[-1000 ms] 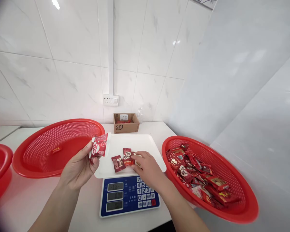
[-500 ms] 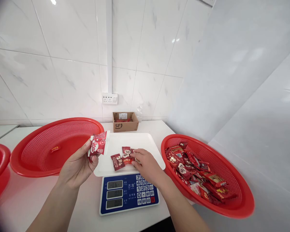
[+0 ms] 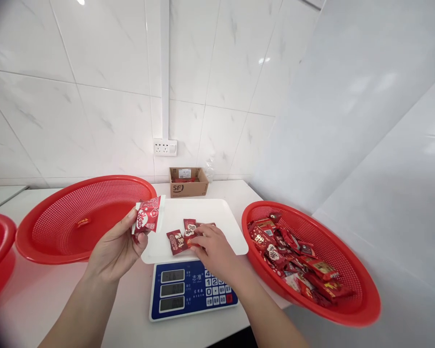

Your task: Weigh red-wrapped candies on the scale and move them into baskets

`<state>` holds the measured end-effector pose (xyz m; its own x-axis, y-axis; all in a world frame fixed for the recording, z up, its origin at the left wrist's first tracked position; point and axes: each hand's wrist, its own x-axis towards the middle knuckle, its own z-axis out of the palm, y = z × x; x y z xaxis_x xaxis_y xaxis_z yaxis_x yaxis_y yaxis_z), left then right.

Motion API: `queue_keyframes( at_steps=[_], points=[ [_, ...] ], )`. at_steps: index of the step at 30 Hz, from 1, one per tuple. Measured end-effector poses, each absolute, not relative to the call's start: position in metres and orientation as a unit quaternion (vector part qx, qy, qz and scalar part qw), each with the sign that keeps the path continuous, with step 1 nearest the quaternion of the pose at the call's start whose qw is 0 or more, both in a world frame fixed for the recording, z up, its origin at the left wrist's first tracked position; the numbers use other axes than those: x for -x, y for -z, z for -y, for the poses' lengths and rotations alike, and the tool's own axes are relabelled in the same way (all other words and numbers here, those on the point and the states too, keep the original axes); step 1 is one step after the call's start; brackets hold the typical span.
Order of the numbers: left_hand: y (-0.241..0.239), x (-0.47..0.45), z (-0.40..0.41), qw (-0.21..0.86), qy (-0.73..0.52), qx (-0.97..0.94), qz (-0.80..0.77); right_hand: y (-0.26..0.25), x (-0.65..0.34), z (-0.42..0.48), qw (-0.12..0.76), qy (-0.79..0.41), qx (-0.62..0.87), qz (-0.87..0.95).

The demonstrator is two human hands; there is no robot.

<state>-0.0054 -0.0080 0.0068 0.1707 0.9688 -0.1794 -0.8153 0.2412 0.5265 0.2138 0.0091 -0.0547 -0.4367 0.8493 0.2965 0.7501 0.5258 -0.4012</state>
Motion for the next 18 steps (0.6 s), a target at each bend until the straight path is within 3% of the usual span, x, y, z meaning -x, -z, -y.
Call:
queue_keyframes(
  at_steps=[11,18],
  points=[
    [-0.005,0.004,0.007,0.748,-0.594,-0.165,-0.246,0.052,-0.209,-0.004,0.241,-0.109,0.486,0.833],
    [-0.005,0.004,0.007,0.741,-0.596,-0.176,-0.254,0.049,-0.178,-0.004,0.141,-0.099,0.479,0.861]
  ],
)
